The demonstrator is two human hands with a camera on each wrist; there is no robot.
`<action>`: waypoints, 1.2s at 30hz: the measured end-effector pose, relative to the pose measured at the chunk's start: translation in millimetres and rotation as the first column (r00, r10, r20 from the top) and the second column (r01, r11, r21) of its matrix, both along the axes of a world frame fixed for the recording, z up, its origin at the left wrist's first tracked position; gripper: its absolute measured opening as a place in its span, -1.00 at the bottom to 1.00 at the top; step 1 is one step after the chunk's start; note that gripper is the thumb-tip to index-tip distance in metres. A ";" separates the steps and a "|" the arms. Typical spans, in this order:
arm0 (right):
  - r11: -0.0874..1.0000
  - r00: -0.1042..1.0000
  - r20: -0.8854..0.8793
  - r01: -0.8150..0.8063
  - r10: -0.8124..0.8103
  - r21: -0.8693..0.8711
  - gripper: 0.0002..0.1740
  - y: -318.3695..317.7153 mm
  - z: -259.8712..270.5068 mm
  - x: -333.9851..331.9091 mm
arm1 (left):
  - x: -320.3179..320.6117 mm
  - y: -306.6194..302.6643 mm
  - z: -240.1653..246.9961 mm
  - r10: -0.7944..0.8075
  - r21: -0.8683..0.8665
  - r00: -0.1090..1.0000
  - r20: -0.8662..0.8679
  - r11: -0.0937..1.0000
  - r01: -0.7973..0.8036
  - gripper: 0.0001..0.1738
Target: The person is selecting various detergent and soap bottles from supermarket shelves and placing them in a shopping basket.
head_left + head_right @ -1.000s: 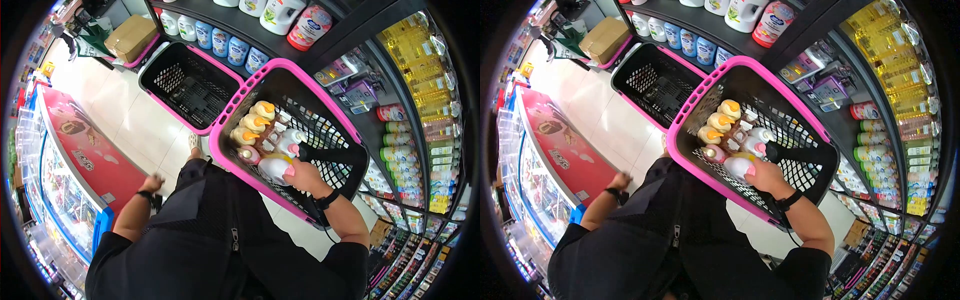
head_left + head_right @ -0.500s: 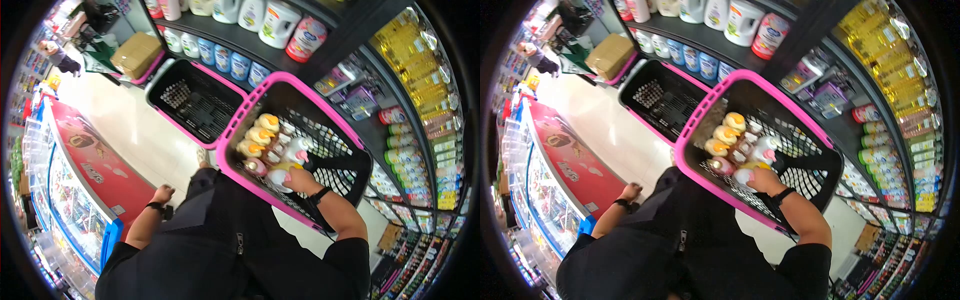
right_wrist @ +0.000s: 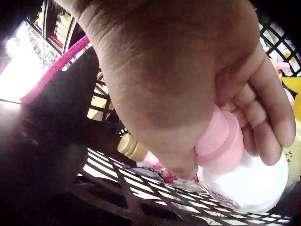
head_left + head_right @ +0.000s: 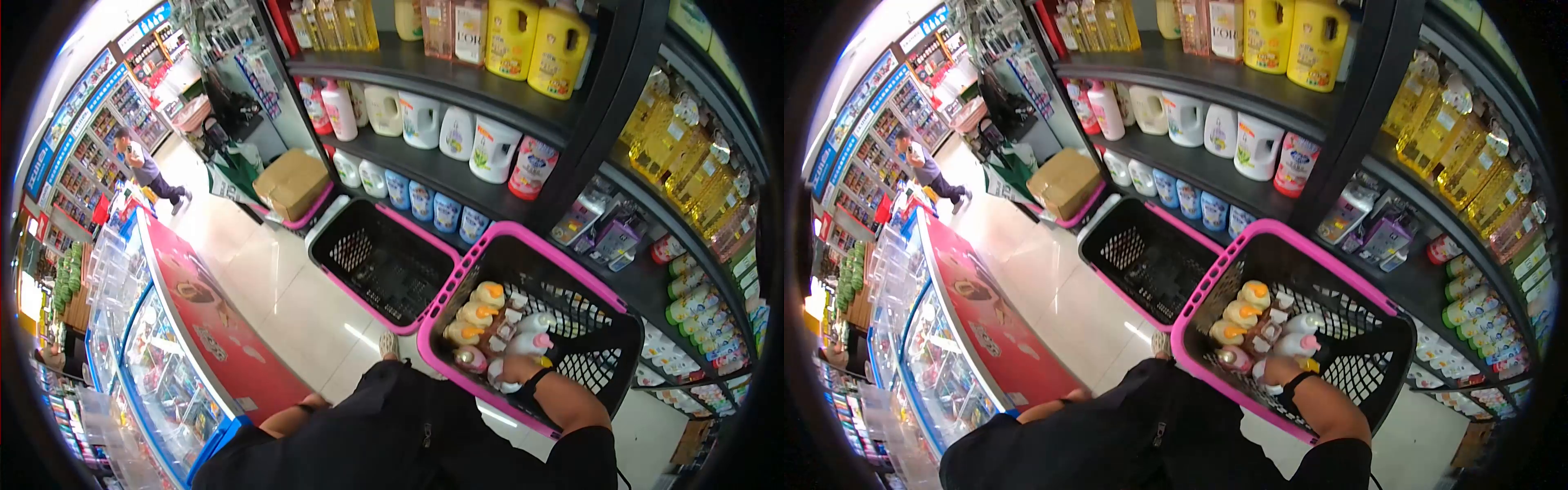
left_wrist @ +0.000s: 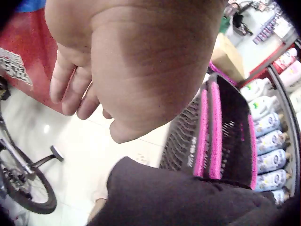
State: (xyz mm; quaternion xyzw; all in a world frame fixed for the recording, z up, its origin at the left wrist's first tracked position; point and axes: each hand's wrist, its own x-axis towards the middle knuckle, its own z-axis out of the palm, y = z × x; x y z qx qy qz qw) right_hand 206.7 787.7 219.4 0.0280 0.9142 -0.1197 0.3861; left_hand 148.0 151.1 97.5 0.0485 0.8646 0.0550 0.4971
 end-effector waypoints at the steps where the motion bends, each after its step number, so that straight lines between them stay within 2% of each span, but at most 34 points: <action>1: 0.999 0.997 0.070 -0.038 0.037 0.016 -0.41 1.5 0.0 0.8 | 9.1 -22.8 -12.5 -0.052 -0.009 0.999 0.015 0.999 0.053 -0.52; 2: 0.996 0.987 0.144 -0.081 0.076 0.031 -0.41 1.2 1.4 3.3 | 19.0 -43.9 -24.5 -0.088 -0.009 0.996 0.005 0.996 0.088 -0.52; 4: 0.990 0.991 -0.103 -0.074 0.087 0.120 -0.39 36.7 -75.9 38.5 | 28.9 -63.8 -35.6 -0.091 0.003 0.995 -0.042 0.996 0.092 -0.53; 5: 0.994 0.996 0.000 -0.088 0.088 0.062 -0.41 48.5 -67.8 37.5 | 28.6 -62.9 -31.5 -0.049 0.019 0.997 -0.065 0.999 0.051 -0.54; 6: 0.996 0.990 0.105 -0.092 0.092 -0.001 -0.42 57.1 -61.4 37.5 | 26.1 -60.9 -29.2 0.070 0.022 0.997 -0.020 0.997 -0.070 -0.53; 7: 0.998 0.980 0.200 0.004 0.010 -0.069 -0.42 69.9 -69.6 38.9 | 21.5 -50.7 -13.7 0.192 0.018 0.981 0.018 0.981 -0.192 -0.52; 8: 0.986 0.951 0.301 0.107 -0.065 -0.125 -0.42 79.4 -73.7 38.4 | 14.9 -33.6 12.9 0.310 0.007 0.949 0.048 0.950 -0.311 -0.51; 9: 0.974 0.942 0.301 0.193 -0.150 -0.119 -0.42 76.3 -58.2 36.1 | 9.8 3.4 64.6 0.449 0.051 0.893 -0.016 0.893 -0.448 -0.51; 12: 0.991 0.964 0.264 0.059 -0.025 -0.123 -0.43 76.3 -69.7 36.6 | -6.8 15.9 41.4 0.360 0.055 0.932 0.032 0.931 -0.362 -0.47; 16: 0.998 0.970 0.243 -0.020 0.033 -0.057 -0.38 68.2 -65.2 35.1 | -38.4 46.0 76.1 0.275 0.127 0.959 0.074 0.951 -0.283 -0.45; 17: 0.998 0.965 0.263 0.017 0.001 -0.067 -0.38 70.5 -66.2 35.7 | -53.1 38.0 55.5 0.194 0.073 0.975 0.106 0.977 -0.202 -0.47; 18: 0.994 0.967 0.247 0.081 -0.063 -0.067 -0.40 72.3 -66.0 36.8 | -67.1 27.3 39.4 0.218 0.028 0.970 0.104 0.975 -0.222 -0.49; 20: 0.981 0.886 0.425 0.193 -0.187 0.030 -0.34 64.9 -39.9 19.1 | -101.0 13.4 18.4 0.262 -0.052 0.960 0.098 0.965 -0.258 -0.51; 21: 0.974 0.876 0.432 0.226 -0.215 0.027 -0.37 60.7 -11.7 13.3 | -124.9 5.5 9.2 0.219 -0.070 0.973 0.079 0.974 -0.214 -0.49; 22: 0.974 0.914 0.351 0.223 -0.202 -0.022 -0.36 64.7 -8.2 16.2 | -153.0 0.4 0.4 0.229 -0.109 0.968 0.102 0.970 -0.218 -0.47; 24: 0.931 0.906 0.302 0.344 -0.296 -0.120 -0.34 68.7 4.3 13.5 | -213.5 1.8 -7.2 0.246 -0.133 0.968 0.049 0.962 -0.238 -0.49; 25: 0.906 0.900 0.208 0.409 -0.382 -0.108 -0.36 28.4 88.9 -7.8 | -247.2 5.2 -13.9 0.228 -0.088 0.973 -0.039 0.969 -0.231 -0.48; 26: 0.881 0.875 0.155 0.471 -0.458 -0.053 -0.38 18.1 106.5 -11.8 | -286.2 11.3 -16.1 0.213 -0.043 0.969 -0.128 0.975 -0.220 -0.48; 28: 0.829 0.834 0.010 0.549 -0.551 -0.103 -0.43 11.4 94.9 2.5 | -372.5 32.1 -10.7 0.158 0.095 0.944 -0.288 0.986 -0.136 -0.47; 29: 0.790 0.819 0.079 0.569 -0.568 -0.229 -0.52 5.5 96.7 2.2 | -420.3 45.1 -3.9 0.157 0.175 0.946 -0.283 0.978 -0.110 -0.49; 30: 0.773 0.782 -0.019 0.611 -0.623 -0.170 -0.58 -9.3 97.2 9.2 | -467.2 55.7 -2.1 0.131 0.382 0.875 -0.466 0.922 0.065 -0.52; 31: 0.731 0.726 -0.110 0.653 -0.679 -0.198 -0.63 -49.7 134.9 -6.6 | -491.8 88.8 82.7 0.275 0.404 0.867 -0.416 0.910 -0.095 -0.47; 32: 0.688 0.660 -0.196 0.690 -0.725 -0.225 -0.68 -91.7 169.1 -27.8 | -538.4 100.1 88.5 0.208 0.396 0.857 -0.472 0.918 -0.005 -0.50; 33: 0.691 0.641 -0.259 0.681 -0.722 -0.241 -0.64 -105.0 153.9 -28.5 | -565.0 117.7 111.6 0.400 0.526 0.735 -0.548 0.847 -0.069 -0.54; 34: 0.696 0.621 -0.320 0.672 -0.715 -0.251 -0.59 -114.8 126.6 -19.7 | -615.0 127.2 112.2 0.320 0.545 0.730 -0.603 0.834 0.084 -0.58; 35: 0.703 0.599 -0.382 0.662 -0.704 -0.257 -0.54 -123.3 116.1 -15.1 | -641.4 143.2 143.9 0.339 0.613 0.671 -0.659 0.760 0.218 -0.58; 36: 0.701 0.581 -0.426 0.679 -0.694 -0.216 -0.56 -142.8 125.9 -25.1 | -672.2 160.2 154.6 0.483 0.712 0.628 -0.611 0.681 0.169 -0.54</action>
